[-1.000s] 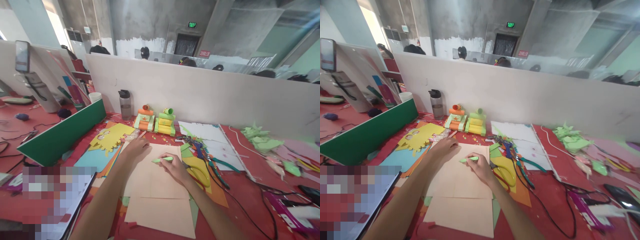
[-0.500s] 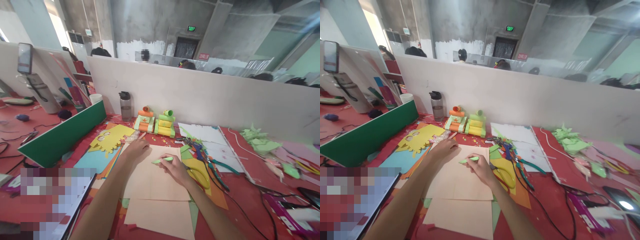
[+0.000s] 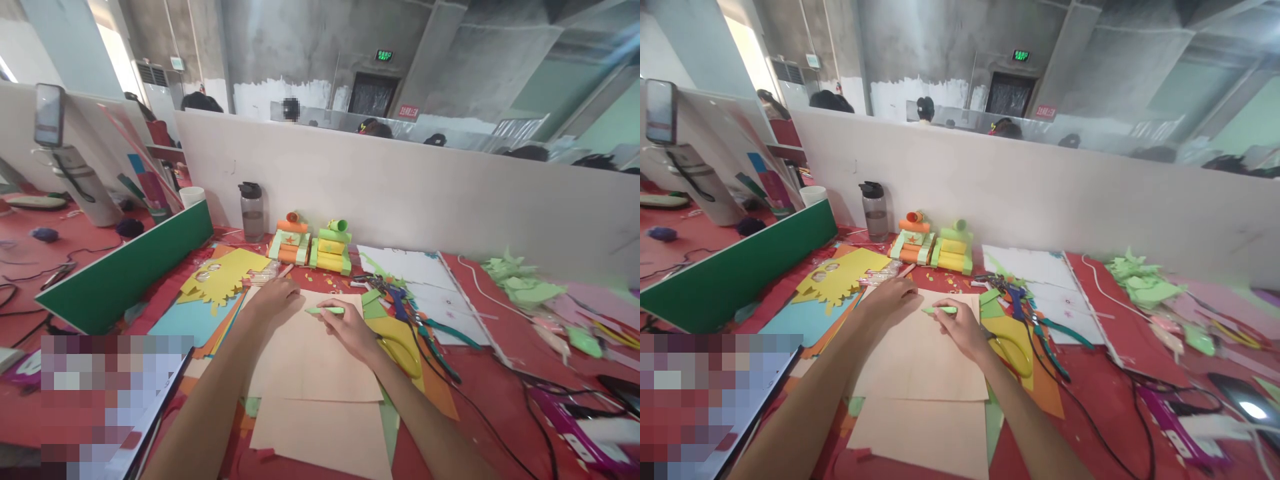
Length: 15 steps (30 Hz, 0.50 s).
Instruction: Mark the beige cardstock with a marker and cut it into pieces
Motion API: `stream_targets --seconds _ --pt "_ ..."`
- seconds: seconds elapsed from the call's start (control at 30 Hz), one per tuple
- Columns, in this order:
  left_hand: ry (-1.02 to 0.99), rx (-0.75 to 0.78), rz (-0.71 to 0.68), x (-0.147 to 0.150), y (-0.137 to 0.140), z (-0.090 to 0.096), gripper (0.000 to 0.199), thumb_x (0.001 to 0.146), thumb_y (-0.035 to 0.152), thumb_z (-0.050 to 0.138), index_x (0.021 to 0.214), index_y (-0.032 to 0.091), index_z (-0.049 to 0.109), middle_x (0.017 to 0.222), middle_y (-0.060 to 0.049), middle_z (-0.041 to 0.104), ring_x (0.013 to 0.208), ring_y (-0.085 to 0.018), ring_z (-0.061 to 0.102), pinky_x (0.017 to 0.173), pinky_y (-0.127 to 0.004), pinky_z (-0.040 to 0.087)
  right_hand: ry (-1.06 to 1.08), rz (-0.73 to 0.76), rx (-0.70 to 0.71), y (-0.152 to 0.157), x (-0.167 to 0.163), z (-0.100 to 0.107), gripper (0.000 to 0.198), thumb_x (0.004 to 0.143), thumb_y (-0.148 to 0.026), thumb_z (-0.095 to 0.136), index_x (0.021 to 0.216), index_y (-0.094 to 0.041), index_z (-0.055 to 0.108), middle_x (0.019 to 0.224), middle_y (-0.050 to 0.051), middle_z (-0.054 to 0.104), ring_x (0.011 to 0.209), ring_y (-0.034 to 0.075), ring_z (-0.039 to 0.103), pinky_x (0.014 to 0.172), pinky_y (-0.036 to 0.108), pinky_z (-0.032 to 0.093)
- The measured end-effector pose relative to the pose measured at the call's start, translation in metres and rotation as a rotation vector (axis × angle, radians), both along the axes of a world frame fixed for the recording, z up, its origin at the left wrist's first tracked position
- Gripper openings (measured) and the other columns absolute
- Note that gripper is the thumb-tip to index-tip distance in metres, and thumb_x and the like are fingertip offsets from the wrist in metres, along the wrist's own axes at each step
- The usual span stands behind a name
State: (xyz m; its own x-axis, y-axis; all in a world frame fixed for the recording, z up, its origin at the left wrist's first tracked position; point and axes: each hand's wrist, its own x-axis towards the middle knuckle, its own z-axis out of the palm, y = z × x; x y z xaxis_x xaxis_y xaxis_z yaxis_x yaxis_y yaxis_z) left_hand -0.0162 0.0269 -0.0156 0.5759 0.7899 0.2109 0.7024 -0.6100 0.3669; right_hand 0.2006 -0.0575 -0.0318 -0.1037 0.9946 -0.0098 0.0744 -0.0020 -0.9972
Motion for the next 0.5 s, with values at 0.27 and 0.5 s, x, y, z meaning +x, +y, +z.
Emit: stream_targets --seconds 0.27,0.5 --pt "0.033 0.008 -0.008 -0.0002 0.0023 -0.0008 0.022 0.089 0.018 0.049 0.079 0.020 0.068 0.085 -0.006 0.071 0.080 -0.022 0.063 0.068 -0.029 0.040 0.047 0.005 -0.019 0.0029 0.0015 -0.0029 0.029 0.081 -0.043 0.072 0.096 -0.019 0.069 0.072 0.003 0.068 0.069 0.018 0.062 0.057 0.026 0.045" --pt "0.035 0.012 -0.002 0.0002 0.0019 0.0004 0.022 0.087 0.017 0.048 0.079 0.020 0.068 0.084 -0.007 0.071 0.079 -0.021 0.064 0.068 -0.029 0.040 0.055 -0.005 -0.043 0.0036 0.0004 -0.0031 0.030 0.080 -0.046 0.072 0.094 -0.019 0.069 0.070 0.003 0.068 0.069 0.018 0.062 0.055 0.026 0.044"
